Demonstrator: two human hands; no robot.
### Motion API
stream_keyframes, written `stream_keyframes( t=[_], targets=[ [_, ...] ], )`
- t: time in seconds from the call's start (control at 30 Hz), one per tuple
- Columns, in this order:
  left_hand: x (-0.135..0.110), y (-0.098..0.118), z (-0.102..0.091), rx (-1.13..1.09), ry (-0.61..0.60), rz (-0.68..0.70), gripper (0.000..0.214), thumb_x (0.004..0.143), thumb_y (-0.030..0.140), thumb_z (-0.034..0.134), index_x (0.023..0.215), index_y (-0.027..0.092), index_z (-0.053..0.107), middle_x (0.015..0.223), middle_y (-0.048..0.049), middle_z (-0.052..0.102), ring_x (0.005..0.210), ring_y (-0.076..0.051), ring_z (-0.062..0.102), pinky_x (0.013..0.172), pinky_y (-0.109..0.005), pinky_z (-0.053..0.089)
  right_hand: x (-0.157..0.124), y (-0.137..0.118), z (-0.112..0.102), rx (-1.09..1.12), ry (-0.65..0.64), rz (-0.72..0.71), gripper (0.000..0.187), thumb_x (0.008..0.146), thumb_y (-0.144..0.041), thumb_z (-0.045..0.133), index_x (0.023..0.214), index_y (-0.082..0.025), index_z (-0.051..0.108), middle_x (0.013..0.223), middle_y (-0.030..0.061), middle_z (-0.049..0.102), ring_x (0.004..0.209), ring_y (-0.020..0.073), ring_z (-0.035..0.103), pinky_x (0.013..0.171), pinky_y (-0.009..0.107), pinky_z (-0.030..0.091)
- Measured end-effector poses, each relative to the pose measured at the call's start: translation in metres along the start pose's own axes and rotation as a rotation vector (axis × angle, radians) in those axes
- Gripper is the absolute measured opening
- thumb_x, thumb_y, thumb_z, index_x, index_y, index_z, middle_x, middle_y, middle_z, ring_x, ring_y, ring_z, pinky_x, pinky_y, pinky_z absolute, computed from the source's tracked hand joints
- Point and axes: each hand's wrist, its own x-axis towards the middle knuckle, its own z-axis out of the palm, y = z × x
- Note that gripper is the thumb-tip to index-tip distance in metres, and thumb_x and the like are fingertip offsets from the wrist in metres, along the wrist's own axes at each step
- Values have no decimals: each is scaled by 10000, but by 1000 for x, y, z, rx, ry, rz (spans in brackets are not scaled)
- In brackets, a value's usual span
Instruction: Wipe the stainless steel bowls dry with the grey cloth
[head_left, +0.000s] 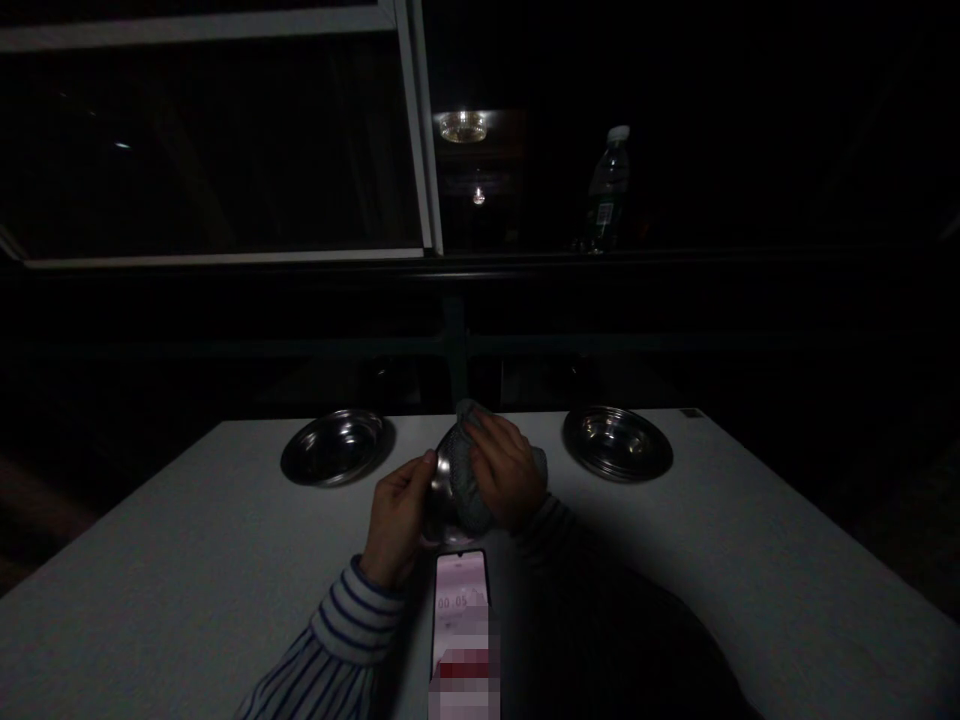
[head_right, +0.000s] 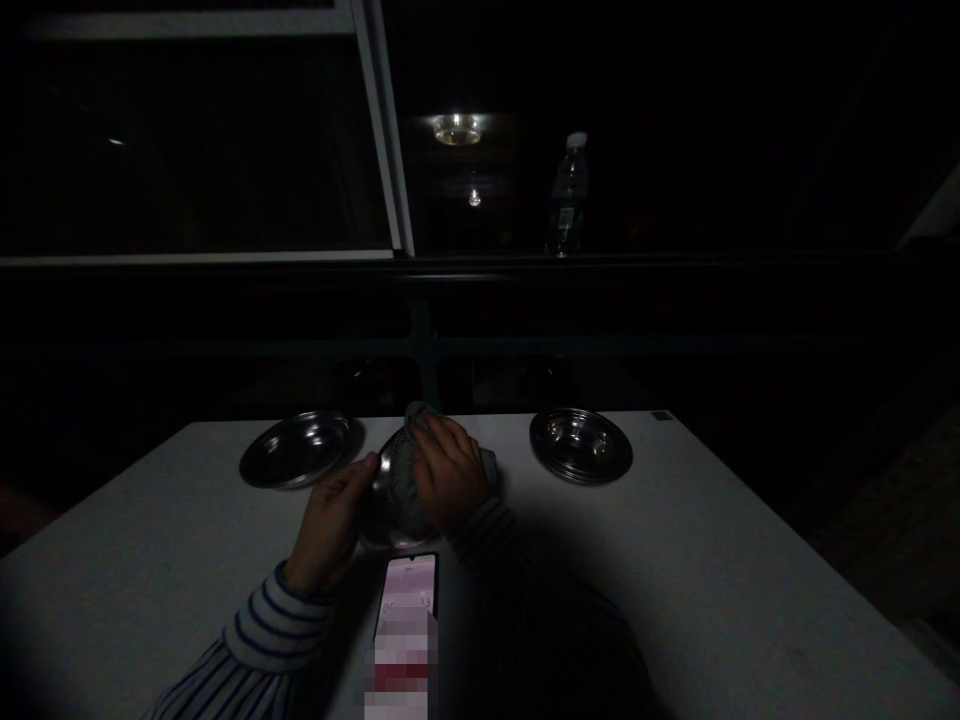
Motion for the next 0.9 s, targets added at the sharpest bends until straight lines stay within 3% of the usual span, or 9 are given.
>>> stream_keyframes(
  t=[0.13, 0.27, 0.4, 0.53, 0.7, 0.83, 0.9],
  targets=[
    [-3, -5, 2, -63, 50, 9, 251, 616, 376, 648, 646, 128, 623, 517, 27, 554, 469, -84, 467, 491, -205, 385, 2, 2, 3, 16, -89, -140, 390, 813, -219, 379, 1184, -173, 491, 1249, 47, 478, 1129, 219, 398, 893, 391, 367],
    [-4, -7, 6, -110, 91, -2, 247, 615, 374, 649, 609, 130, 607, 516, 28, 550, 496, -90, 479, 505, -206, 388, 4, -2, 4, -18, -26, -8, 386, 826, -247, 368, 1164, -119, 503, 1222, 97, 496, 1127, 229, 400, 895, 394, 370],
    [-6, -6, 7, -177, 112, 24, 257, 594, 370, 664, 697, 138, 628, 600, 11, 596, 553, -102, 515, 550, -218, 408, 6, -2, 8, -7, -62, -172, 386, 823, -265, 391, 1181, -157, 488, 1249, 57, 478, 1134, 223, 395, 910, 394, 364],
    [-6, -7, 6, -189, 134, -3, 275, 623, 400, 635, 632, 128, 602, 537, 19, 557, 502, -97, 488, 499, -216, 390, 1, 0, 13, 1, 10, -36, 372, 838, -213, 351, 1156, -88, 497, 1185, 125, 519, 1134, 214, 405, 916, 390, 377],
    [-3, -7, 1, -159, 135, 55, 241, 631, 366, 644, 675, 131, 615, 560, 24, 565, 561, -100, 511, 550, -206, 404, -4, -6, 19, 14, -14, -282, 309, 817, -183, 399, 1084, -176, 555, 1152, 50, 556, 1073, 205, 450, 861, 368, 415],
    [-5, -8, 2, -127, 129, 39, 242, 668, 374, 612, 665, 132, 607, 580, 20, 579, 553, -96, 500, 529, -201, 397, 10, -2, 19, 58, 31, -21, 331, 829, -205, 371, 1111, -136, 530, 1163, 96, 538, 1092, 210, 439, 885, 389, 401],
    [-7, -8, 3, -141, 130, 37, 231, 675, 364, 609, 682, 132, 610, 603, 15, 587, 574, -100, 508, 548, -206, 405, 13, -1, 19, 80, 30, 21, 350, 833, -198, 351, 1132, -109, 509, 1192, 109, 514, 1127, 211, 410, 920, 395, 373]
  ],
)
